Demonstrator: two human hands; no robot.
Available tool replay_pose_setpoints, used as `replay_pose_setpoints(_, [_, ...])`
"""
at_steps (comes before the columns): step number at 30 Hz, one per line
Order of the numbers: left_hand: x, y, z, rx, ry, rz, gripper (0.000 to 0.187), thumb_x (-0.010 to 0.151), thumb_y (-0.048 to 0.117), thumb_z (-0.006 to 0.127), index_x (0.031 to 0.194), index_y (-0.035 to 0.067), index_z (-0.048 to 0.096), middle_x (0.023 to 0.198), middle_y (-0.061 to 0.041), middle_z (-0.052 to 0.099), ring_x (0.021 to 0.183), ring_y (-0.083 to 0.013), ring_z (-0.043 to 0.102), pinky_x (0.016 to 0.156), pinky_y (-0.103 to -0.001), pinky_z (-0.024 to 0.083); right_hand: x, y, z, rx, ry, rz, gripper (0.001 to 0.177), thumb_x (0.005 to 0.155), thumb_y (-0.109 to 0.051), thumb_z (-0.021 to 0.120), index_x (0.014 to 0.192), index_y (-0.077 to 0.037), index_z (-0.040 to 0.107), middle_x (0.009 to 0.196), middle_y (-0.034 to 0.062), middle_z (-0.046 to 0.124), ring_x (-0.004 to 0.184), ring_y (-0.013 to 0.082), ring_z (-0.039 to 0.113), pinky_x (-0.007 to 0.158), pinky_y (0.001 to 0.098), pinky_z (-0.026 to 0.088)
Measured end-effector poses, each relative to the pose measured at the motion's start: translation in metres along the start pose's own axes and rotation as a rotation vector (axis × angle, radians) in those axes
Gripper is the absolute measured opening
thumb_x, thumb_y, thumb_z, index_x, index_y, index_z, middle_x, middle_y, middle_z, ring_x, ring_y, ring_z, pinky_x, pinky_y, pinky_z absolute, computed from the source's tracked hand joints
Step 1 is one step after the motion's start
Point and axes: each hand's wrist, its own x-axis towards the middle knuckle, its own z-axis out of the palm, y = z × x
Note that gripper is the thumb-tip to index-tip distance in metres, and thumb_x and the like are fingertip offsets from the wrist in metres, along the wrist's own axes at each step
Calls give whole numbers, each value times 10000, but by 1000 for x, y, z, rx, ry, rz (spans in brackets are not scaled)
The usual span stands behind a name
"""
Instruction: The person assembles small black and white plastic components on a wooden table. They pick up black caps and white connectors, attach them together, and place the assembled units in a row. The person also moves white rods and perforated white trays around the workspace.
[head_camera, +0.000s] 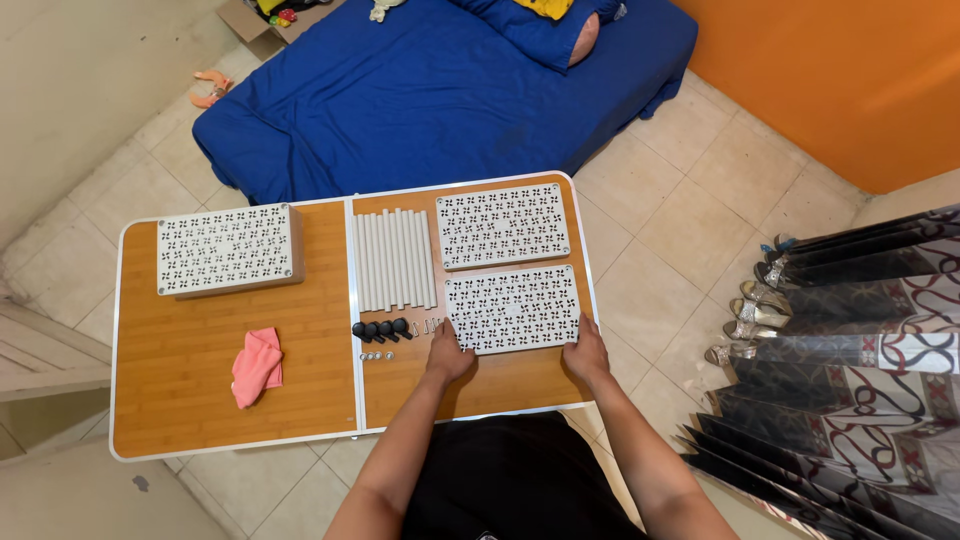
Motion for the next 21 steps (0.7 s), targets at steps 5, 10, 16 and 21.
replay_pose_setpoints(5, [-1, 4, -3, -35, 21, 13, 1018, 774, 212, 777, 1538, -116, 189, 1572, -285, 327, 1429, -412, 389, 1182, -361, 357, -2, -3, 0, 5, -7, -22, 779, 849, -57, 557, 1578, -41, 282, 1567, 134, 418, 1378, 339, 471, 1116, 398, 425])
replay_pose_setpoints(10, [-18, 24, -20, 55, 25, 4, 990, 810, 229, 739, 1578, -35, 172, 1587, -281, 265, 1438, -448, 322, 1177, -436, 363, -12, -16, -7, 21, -42, 38, 817, 861, -102, 582, 1599, -59, 234, 1569, 149, 372, 1392, 352, 447, 1114, 415, 425])
replay_pose_setpoints(16, [-54, 48, -37, 348, 80, 282, 936, 831, 209, 699, 1581, 10, 177, 1577, -305, 204, 1432, -487, 268, 1127, -532, 383, -35, -33, -4, -204, 98, -253, 817, 766, -63, 656, 1521, -16, 346, 1548, 318, 270, 1439, 469, 279, 1137, 538, 336])
replay_pose_setpoints(21, [-68, 52, -40, 501, -50, 315, 846, 856, 216, 658, 1590, 88, 257, 1635, -266, 144, 1478, -478, 213, 1119, -577, 362, -47, -44, 3, -336, 11, -318, 758, 802, -49, 632, 1522, -63, 393, 1584, 261, 250, 1472, 428, 253, 1156, 545, 295])
